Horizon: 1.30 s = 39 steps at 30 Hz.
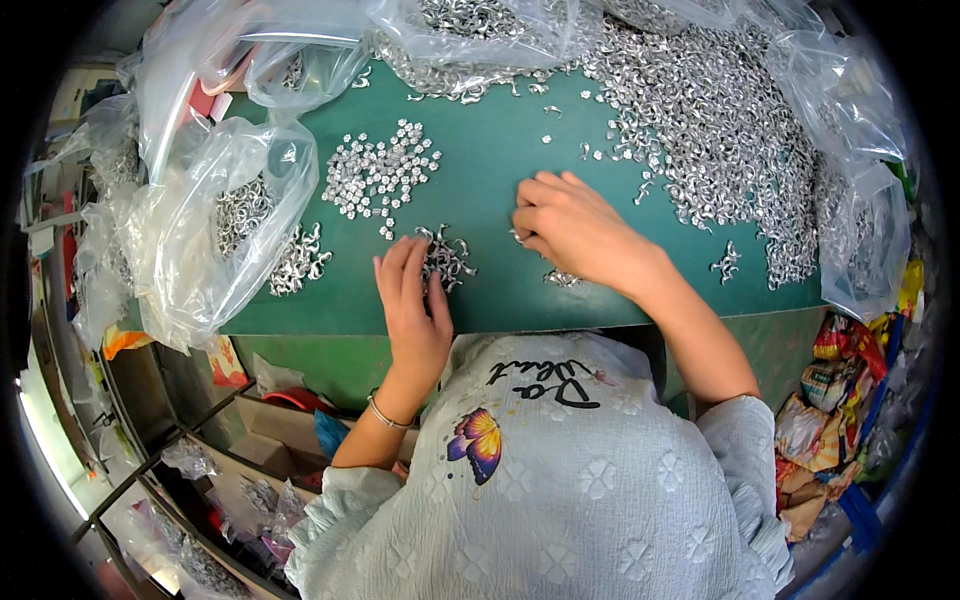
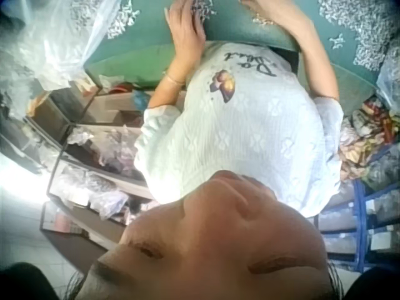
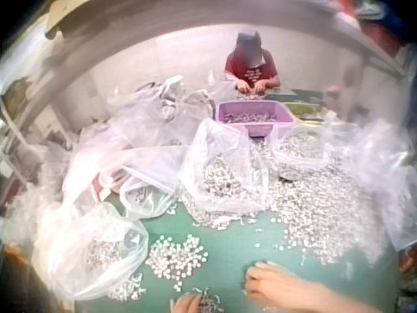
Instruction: The person sorts small silver star-shaped decorative items by hand, moving them from one pile to another and into a small plastic bowl on a work table.
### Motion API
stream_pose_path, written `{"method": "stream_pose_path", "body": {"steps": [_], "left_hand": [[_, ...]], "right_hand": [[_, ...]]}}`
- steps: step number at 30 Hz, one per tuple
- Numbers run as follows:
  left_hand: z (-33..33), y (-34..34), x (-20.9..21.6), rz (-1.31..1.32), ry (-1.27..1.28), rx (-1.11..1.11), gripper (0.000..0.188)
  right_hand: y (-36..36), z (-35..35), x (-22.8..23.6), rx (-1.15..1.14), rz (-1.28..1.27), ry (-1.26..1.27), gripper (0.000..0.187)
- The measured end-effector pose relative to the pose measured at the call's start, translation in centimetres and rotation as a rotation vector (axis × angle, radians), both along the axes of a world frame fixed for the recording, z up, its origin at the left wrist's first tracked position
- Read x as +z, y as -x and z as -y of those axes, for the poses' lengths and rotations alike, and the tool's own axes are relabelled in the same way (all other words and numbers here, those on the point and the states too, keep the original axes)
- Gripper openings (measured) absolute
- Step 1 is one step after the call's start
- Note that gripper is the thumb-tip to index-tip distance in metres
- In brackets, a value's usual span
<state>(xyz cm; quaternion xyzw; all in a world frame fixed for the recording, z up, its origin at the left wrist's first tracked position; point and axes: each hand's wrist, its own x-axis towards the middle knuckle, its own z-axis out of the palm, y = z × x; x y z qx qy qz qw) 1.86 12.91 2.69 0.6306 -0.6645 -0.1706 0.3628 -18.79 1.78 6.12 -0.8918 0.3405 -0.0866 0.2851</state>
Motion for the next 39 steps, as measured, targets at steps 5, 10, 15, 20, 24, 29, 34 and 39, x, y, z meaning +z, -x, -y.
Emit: {"method": "stream_pose_path", "body": {"steps": [5,10,15,20,24,29,34,39], "left_hand": [[1.5,0.0,0.2,0.171,-0.055,-0.101,0.041],[1.4,0.1,-0.2,0.224,-0.088,-0.161,0.031],[1.8,-0.5,0.0,0.203,-0.049,-0.171,0.027],[6.0,1.4,2.4,0.149,-0.077,-0.301,0.028],[7.9,3.8,2.3,0.074,-0.153,-0.467,0.03],[6.3,6.1,1.4,0.068,-0.188,-0.53,0.028],[9.0,6.1,2.8,0.042,-0.137,-0.517,0.026],[8.5,6.6,2.5,0.01,-0.23,-0.513,0.025]], "right_hand": [[1.4,0.5,0.8,-0.053,0.038,0.072,0.018],[0.4,-0.5,0.0,0.06,0.003,-0.02,0.013],[4.2,0.7,0.3,-0.092,0.228,-0.148,0.01],[5.9,2.1,0.3,-0.442,0.144,0.088,0.015],[7.4,1.1,0.5,-0.488,0.108,0.148,0.015],[8.7,-1.2,0.9,-0.412,0.091,-0.071,0.015],[9.2,-0.1,0.9,-0.437,0.187,-0.022,0.012],[6.6,-1.7,-0.7,-0.341,0.092,0.05,0.016]]}}
